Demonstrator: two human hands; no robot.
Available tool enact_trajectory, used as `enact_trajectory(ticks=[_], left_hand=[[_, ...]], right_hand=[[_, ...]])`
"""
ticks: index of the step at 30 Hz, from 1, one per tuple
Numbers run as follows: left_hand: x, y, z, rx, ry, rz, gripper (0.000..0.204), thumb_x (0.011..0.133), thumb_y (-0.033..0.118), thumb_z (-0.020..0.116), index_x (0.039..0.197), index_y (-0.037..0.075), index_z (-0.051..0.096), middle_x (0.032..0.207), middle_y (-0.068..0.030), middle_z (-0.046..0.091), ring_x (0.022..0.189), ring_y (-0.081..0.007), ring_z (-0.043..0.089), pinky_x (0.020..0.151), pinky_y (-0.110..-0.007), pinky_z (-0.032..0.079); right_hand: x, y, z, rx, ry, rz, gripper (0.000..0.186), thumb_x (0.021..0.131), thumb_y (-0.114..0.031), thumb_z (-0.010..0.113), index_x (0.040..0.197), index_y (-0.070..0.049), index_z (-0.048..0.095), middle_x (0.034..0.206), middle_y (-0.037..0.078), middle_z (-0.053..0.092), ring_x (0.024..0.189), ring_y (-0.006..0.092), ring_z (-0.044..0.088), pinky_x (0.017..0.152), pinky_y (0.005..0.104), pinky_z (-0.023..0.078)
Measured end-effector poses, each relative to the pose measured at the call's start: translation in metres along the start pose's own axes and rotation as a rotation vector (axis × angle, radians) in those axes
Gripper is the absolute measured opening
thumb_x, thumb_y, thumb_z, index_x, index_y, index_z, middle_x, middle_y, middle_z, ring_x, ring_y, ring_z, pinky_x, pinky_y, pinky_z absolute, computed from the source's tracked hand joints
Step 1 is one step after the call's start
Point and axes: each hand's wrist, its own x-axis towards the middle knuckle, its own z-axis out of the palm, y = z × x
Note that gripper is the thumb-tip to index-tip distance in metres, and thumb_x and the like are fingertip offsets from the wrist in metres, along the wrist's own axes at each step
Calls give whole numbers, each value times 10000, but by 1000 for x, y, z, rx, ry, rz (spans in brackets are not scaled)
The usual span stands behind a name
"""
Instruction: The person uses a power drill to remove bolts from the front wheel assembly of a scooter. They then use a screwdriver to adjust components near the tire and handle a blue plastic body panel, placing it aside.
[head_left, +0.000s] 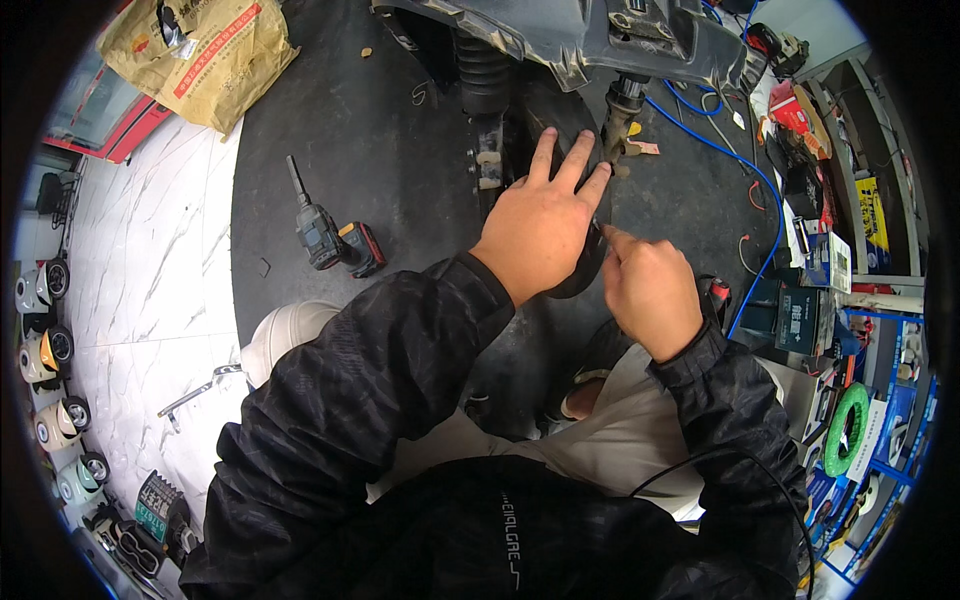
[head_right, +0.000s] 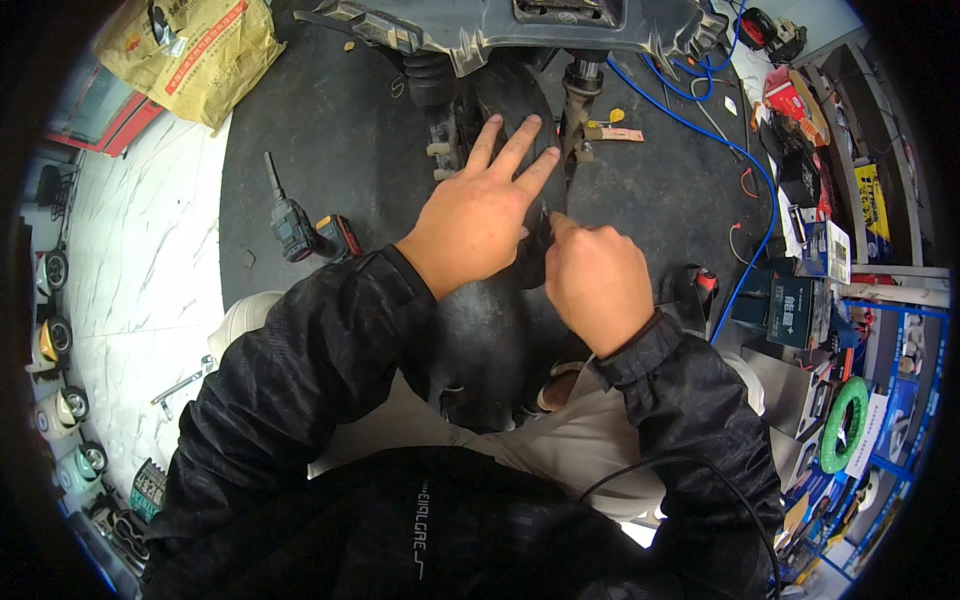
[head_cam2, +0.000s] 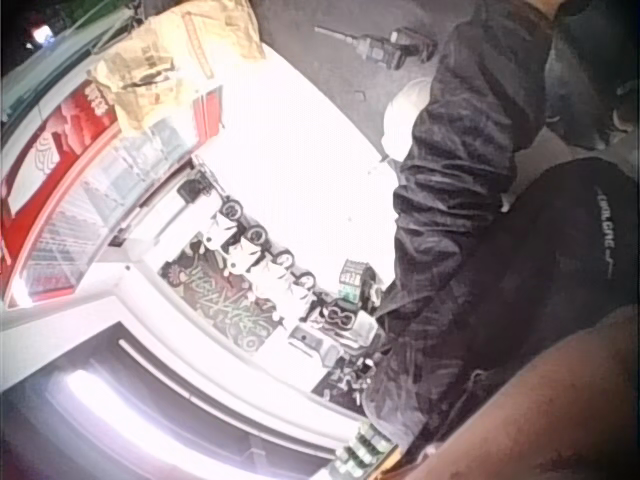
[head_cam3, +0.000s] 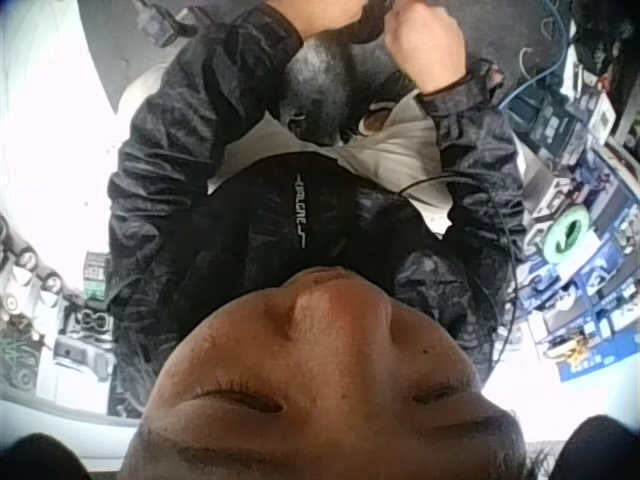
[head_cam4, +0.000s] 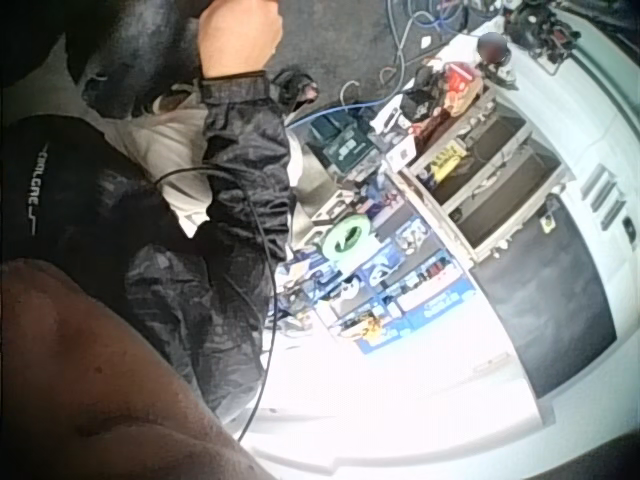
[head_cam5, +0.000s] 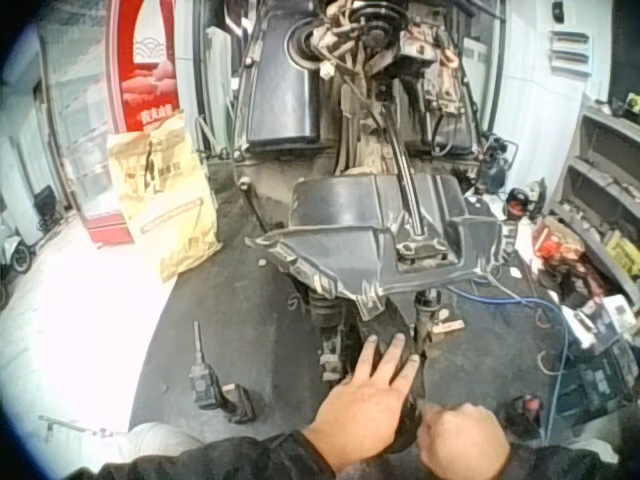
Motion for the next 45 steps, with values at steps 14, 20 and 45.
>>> enact_trajectory(ticks=[14, 20, 45], left_hand=[[1, 1, -2, -49, 1, -13, 862, 787, 73, 824, 1589, 63, 508, 1738, -184, 302, 1587, -515, 286, 1063, -512, 598], [3, -1, -2, -58, -2, -23, 857, 797, 87, 830, 1591, 69, 508, 1746, -180, 291, 1587, -516, 285, 1064, -537, 593], [1, -2, -3, -76, -19, -30, 849, 805, 91, 833, 1593, 95, 518, 1749, -152, 303, 1583, -513, 301, 1076, -552, 582]], right_hand=[[-6, 0, 4, -2, -4, -19, 248, 905, -80, 668, 1124, -11, 762, 828, 239, 746, 740, 437, 735, 690, 518, 607], [-2, 1, 7, -10, 64, -35, 240, 904, -66, 668, 1115, 0, 764, 854, 236, 747, 748, 435, 732, 696, 515, 604], [-7, 4, 11, -42, -48, -11, 185, 907, -81, 655, 1038, -4, 761, 804, 229, 739, 729, 437, 736, 689, 519, 608]])
